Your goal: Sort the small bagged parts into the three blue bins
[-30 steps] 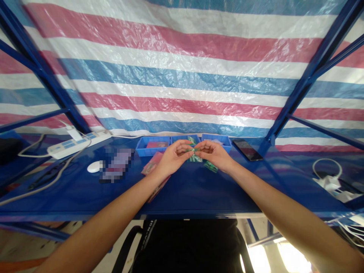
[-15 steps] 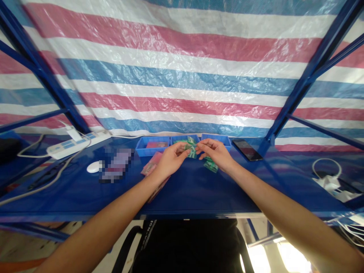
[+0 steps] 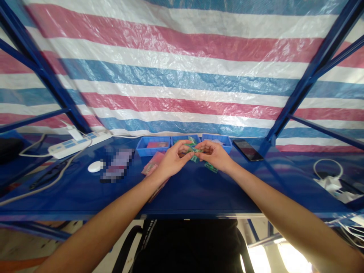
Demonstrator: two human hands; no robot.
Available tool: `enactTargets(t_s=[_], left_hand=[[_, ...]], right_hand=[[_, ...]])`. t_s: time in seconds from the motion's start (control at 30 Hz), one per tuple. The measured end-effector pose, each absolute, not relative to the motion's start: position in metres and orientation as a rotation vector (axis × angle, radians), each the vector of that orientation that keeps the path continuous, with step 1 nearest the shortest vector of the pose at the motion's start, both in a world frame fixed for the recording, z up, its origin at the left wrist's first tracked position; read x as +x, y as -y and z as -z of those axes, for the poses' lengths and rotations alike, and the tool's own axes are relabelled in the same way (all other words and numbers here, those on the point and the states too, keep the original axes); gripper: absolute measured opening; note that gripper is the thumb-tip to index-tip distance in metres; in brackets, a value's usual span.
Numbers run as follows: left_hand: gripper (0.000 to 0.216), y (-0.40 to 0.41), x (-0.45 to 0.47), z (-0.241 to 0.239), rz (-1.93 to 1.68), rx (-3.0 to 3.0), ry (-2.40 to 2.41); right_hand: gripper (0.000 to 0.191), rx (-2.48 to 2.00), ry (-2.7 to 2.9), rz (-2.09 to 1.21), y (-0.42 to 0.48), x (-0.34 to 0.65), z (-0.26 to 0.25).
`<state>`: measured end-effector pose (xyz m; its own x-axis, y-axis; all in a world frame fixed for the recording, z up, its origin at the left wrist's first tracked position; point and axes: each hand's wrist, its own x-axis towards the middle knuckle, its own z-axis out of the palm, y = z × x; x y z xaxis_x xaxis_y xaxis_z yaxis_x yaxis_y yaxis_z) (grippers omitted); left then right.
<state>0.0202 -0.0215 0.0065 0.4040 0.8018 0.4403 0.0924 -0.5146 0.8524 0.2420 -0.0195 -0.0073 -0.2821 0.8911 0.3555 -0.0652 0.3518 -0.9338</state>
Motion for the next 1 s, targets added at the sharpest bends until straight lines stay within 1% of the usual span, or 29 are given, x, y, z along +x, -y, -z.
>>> enactTargets(t_s=[0.17, 0.37, 0.43, 0.53, 0.6, 0.7, 0.77, 0.83, 0.9, 1.0], left_hand=[[0.046, 0.020, 0.020, -0.008, -1.157, 1.912, -0.747], [0.048, 0.019, 0.021, -0.008, -1.203, 1.893, -0.712], [0.047, 0.020, 0.021, -0.008, -1.276, 1.935, -0.770], [0.038, 0.021, 0.019, -0.011, -1.364, 2.080, -0.946], [0.033, 0.023, 0.019, -0.012, -1.329, 2.143, -0.965], [0.043, 0.024, 0.021, -0.010, -1.202, 2.132, -0.825], [0.048, 0.024, 0.022, -0.009, -1.157, 2.114, -0.798], [0.041, 0.024, 0.022, -0.009, -1.159, 2.089, -0.861], [0.036, 0.023, 0.020, -0.012, -1.181, 2.043, -0.938], [0.038, 0.023, 0.018, -0.015, -1.208, 1.973, -0.971]], right_hand=[[0.039, -0.723, 1.615, -1.133, 0.021, 0.244, 0.006], [0.041, -0.736, 1.560, -1.171, 0.025, 0.239, 0.000], [0.042, -0.767, 1.494, -1.150, 0.024, 0.238, -0.001], [0.044, -0.838, 1.389, -1.060, 0.021, 0.240, 0.000], [0.046, -0.853, 1.355, -1.031, 0.020, 0.241, 0.002], [0.046, -0.804, 1.383, -1.107, 0.023, 0.240, 0.002], [0.043, -0.769, 1.410, -1.190, 0.025, 0.239, 0.001], [0.040, -0.757, 1.414, -1.239, 0.027, 0.237, -0.002], [0.040, -0.777, 1.410, -1.199, 0.028, 0.237, -0.004], [0.041, -0.837, 1.437, -1.040, 0.026, 0.240, -0.004]])
